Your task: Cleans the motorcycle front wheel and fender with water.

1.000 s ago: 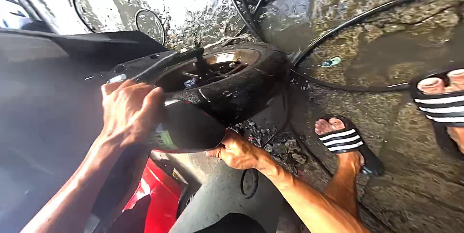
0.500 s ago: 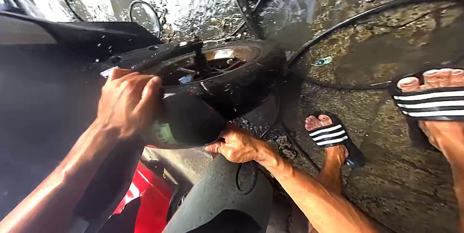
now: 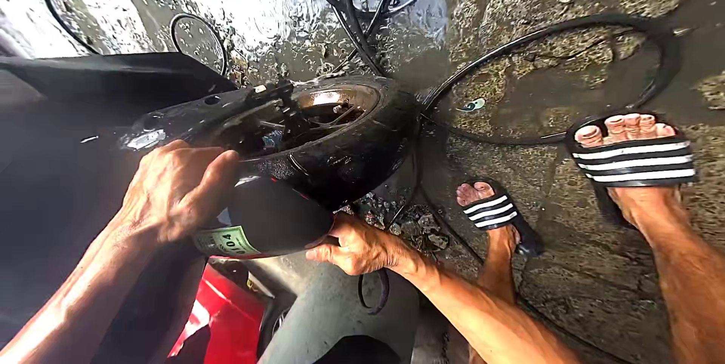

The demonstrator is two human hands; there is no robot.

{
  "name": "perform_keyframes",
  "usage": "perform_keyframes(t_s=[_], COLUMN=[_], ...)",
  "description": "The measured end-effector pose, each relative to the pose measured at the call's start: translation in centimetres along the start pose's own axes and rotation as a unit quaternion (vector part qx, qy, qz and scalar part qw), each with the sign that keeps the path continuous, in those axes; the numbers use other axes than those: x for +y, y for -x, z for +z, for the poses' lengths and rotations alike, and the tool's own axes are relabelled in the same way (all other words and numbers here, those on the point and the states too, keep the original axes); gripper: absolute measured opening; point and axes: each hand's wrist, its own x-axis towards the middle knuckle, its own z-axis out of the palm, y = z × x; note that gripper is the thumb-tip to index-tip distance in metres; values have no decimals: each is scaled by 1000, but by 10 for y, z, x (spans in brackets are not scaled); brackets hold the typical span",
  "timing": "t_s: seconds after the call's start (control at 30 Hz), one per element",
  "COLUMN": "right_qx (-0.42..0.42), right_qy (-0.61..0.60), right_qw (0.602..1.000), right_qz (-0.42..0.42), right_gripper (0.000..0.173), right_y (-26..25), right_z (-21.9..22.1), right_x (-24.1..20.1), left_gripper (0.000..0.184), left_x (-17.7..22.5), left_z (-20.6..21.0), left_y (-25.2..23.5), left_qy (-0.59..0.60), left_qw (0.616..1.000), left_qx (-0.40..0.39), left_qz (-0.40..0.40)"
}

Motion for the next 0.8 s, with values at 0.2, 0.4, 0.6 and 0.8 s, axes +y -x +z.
perform_keyframes(t_s=[0.2, 0.4, 0.6, 0.8], right_qx=[-9, -25, -16, -48], right_qy=[16, -6, -140, -22], right_qw=[1000, 1000, 986, 990], right_qz=[-9, 5, 93, 132], right_gripper=[18, 20, 8, 15], right_y=[1, -1, 0, -3], right_z=[-5, -16, -21, -31], right_x=[0, -8, -11, -30], left_gripper=[46, 52, 51, 40], left_x=[-5, -2, 1, 9], left_z=[0, 1, 3, 5], left_y=[-4, -6, -5, 4], left_qy=[8, 6, 10, 35], left_qw=[999, 999, 998, 959], left_qx=[-15, -32, -8, 148], left_qz=[36, -2, -65, -239])
